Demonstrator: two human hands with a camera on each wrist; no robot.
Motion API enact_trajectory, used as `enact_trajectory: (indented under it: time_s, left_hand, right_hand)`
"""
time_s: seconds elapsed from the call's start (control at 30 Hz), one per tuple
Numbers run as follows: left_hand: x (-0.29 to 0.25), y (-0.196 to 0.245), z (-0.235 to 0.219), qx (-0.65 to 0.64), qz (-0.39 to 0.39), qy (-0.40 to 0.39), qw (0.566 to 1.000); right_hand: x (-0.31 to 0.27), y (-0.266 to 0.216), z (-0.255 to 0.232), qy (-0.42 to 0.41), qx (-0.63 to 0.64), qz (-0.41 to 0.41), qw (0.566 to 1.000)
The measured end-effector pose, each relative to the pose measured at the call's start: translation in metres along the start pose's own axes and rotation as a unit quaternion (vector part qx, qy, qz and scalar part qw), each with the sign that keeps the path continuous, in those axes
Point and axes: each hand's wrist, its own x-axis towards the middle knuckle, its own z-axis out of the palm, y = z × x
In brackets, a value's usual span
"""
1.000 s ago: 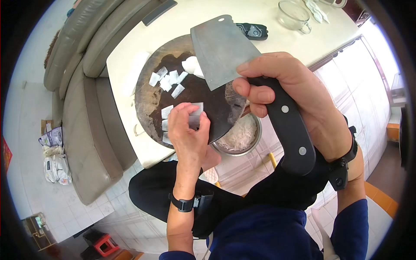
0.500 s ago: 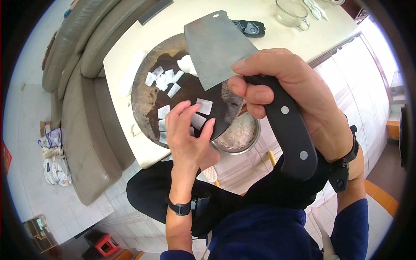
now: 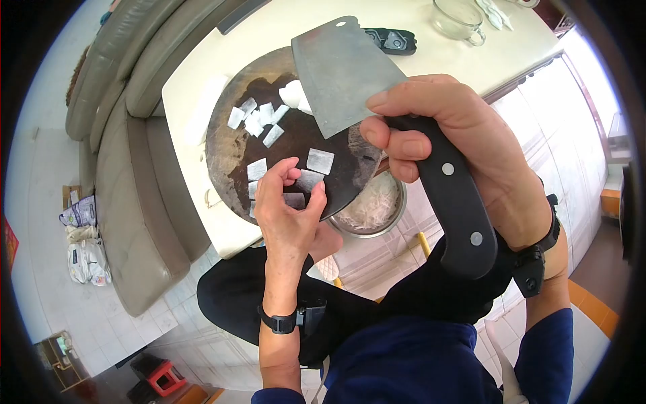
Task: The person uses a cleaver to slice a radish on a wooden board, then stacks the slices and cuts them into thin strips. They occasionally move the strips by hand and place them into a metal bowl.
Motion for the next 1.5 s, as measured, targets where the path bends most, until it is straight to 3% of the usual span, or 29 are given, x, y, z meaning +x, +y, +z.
enact_trajectory:
  time_s: [0.2, 0.53, 0.7, 0.9, 1.37, 1.5]
  left_hand:
    - [0.001, 0.003, 0.001, -0.006, -0.021, -0.003, 1.0]
    - [-0.001, 0.007, 0.004, -0.011, -0.038, 0.01, 0.999]
    - [-0.005, 0.013, -0.019, 0.053, 0.012, 0.003, 0.999]
    - [-0.017, 0.021, -0.035, 0.102, -0.053, -0.033, 0.993]
    - [-0.017, 0.016, -0.031, -0.019, -0.066, -0.08, 0.994]
    - [-0.014, 0.02, -0.031, -0.001, -0.069, -0.087, 0.994]
  right_hand:
    - [0.001, -0.001, -0.003, -0.021, 0.011, 0.014, 1.0]
    - [-0.003, -0.003, 0.005, 0.021, -0.014, -0.002, 1.0]
    - [-0.004, -0.004, 0.007, 0.013, -0.016, -0.014, 1.0]
    - [-0.003, -0.003, 0.006, 0.021, -0.019, -0.007, 1.0]
    - [0.001, 0.002, 0.006, 0.023, -0.01, -0.023, 0.999]
    - [-0.001, 0.002, 0.003, 0.029, -0.01, -0.021, 0.999]
